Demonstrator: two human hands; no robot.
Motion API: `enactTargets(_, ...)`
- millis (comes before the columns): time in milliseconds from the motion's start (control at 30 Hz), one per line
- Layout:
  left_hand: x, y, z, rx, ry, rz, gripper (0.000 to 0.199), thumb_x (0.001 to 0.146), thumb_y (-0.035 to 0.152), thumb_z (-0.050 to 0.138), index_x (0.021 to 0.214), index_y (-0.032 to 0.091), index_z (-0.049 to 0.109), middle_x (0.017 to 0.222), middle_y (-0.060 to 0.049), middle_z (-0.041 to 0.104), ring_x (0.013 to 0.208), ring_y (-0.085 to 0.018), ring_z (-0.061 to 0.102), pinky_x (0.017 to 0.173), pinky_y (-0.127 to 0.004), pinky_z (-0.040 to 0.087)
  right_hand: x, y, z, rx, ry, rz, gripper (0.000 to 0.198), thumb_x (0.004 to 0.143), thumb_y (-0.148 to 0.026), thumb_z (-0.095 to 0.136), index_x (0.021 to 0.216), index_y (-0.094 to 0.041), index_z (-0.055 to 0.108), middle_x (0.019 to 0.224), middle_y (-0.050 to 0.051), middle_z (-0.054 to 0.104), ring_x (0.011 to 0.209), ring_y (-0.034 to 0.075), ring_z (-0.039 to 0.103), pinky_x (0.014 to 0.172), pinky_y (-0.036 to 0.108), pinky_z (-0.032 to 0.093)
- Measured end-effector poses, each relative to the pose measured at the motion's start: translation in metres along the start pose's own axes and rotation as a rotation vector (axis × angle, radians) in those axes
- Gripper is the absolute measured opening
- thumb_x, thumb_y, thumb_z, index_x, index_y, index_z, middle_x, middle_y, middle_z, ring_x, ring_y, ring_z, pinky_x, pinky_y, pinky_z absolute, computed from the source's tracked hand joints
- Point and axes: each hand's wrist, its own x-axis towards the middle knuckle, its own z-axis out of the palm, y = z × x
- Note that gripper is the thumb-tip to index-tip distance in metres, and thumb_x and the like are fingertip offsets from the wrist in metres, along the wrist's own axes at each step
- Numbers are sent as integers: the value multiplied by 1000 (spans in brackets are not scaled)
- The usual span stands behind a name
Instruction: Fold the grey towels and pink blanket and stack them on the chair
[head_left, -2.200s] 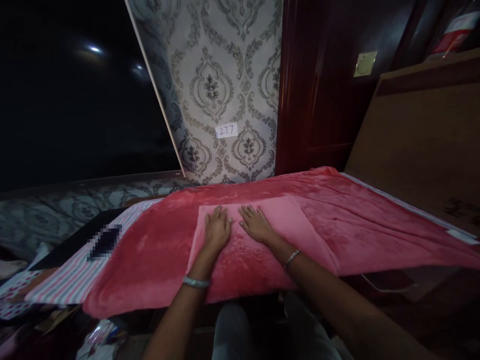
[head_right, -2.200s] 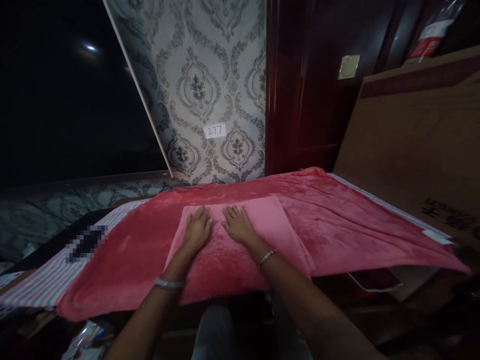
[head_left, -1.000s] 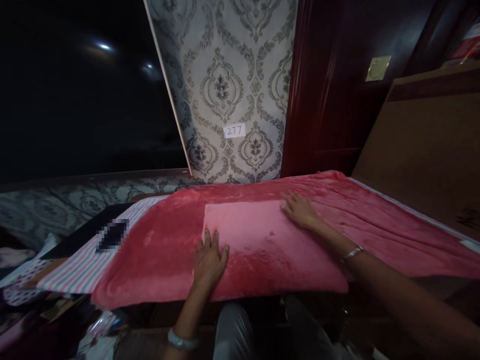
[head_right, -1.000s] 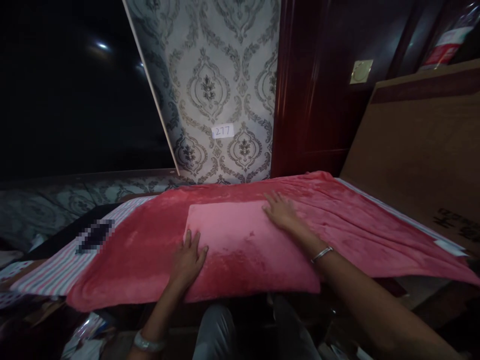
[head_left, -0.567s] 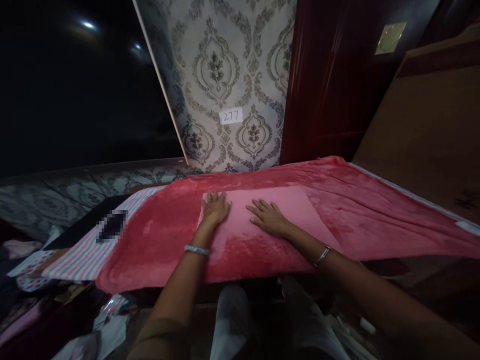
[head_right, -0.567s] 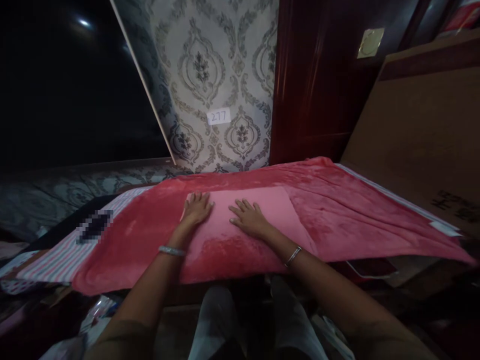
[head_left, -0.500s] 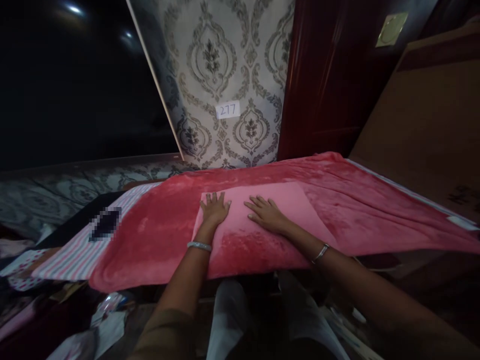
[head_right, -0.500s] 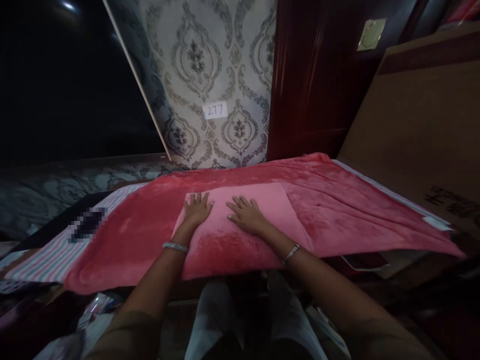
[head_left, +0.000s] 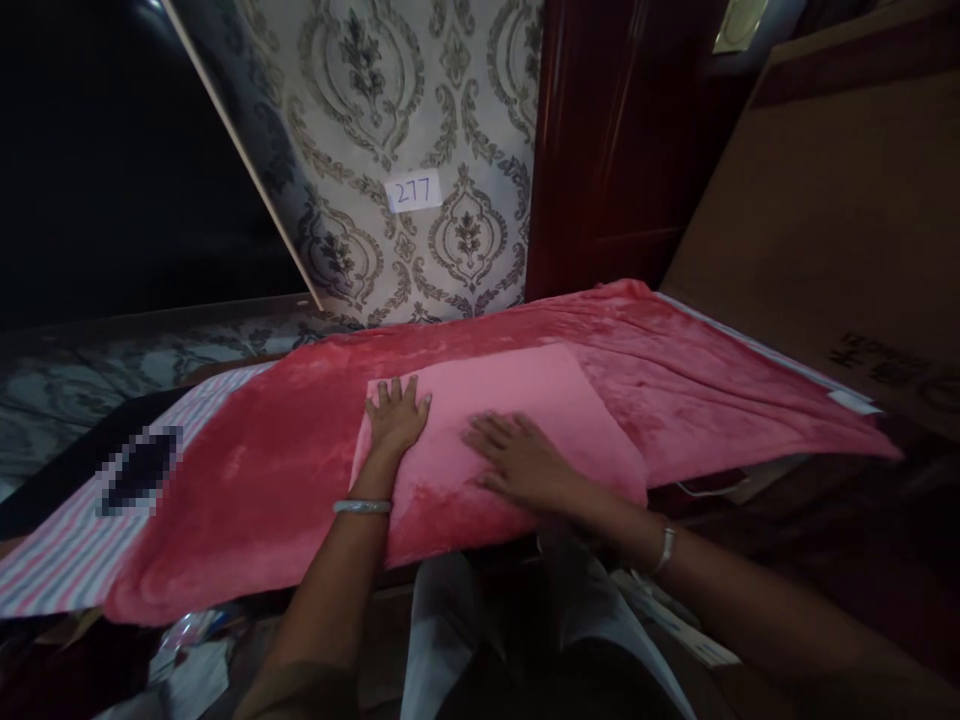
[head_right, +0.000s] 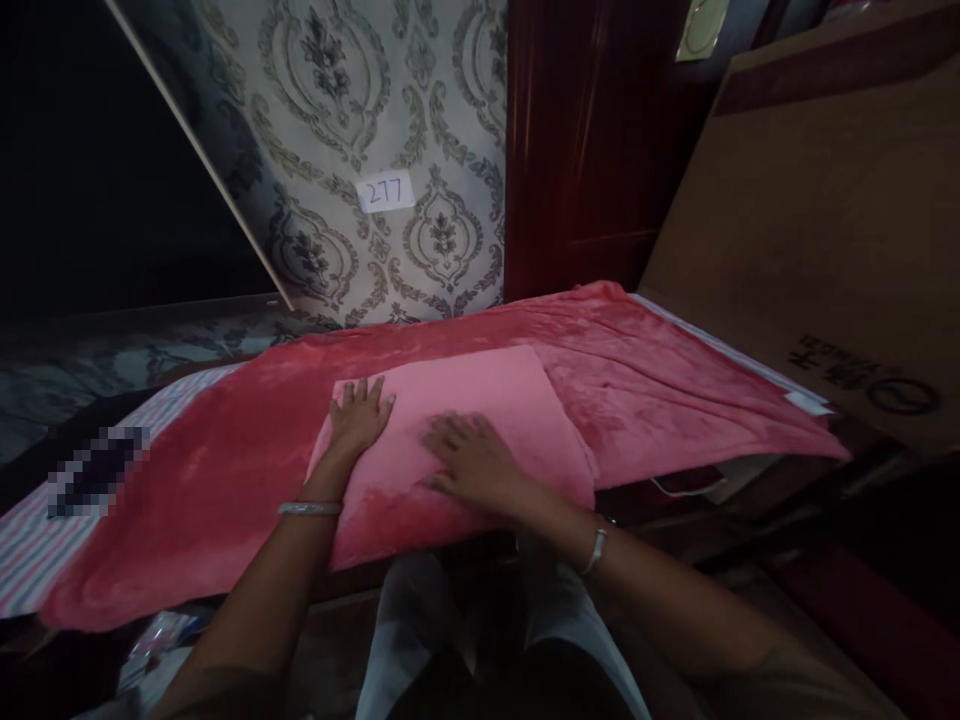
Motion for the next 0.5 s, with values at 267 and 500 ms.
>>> enactTargets(267, 0, 0, -2, -24, -12, 1, 64, 99, 48, 26, 156, 20, 34, 162, -15, 33, 150, -39, 25, 117, -64, 24, -83, 117, -18, -140, 48, 622, 62, 103, -50, 27, 157, -22, 36, 163, 12, 28, 150, 33, 25, 115, 62, 28)
enactTargets(500, -3, 4, -28, -86, -72, -35, 66, 99, 49, 30, 157, 19, 32, 165, -16, 26, 152, -38, 22, 119, -62, 23, -29, 69, -40, -94, 173, 296, 61, 103, -47, 29, 159, -22, 32, 165, 12, 22, 152, 33, 18, 119, 60, 20)
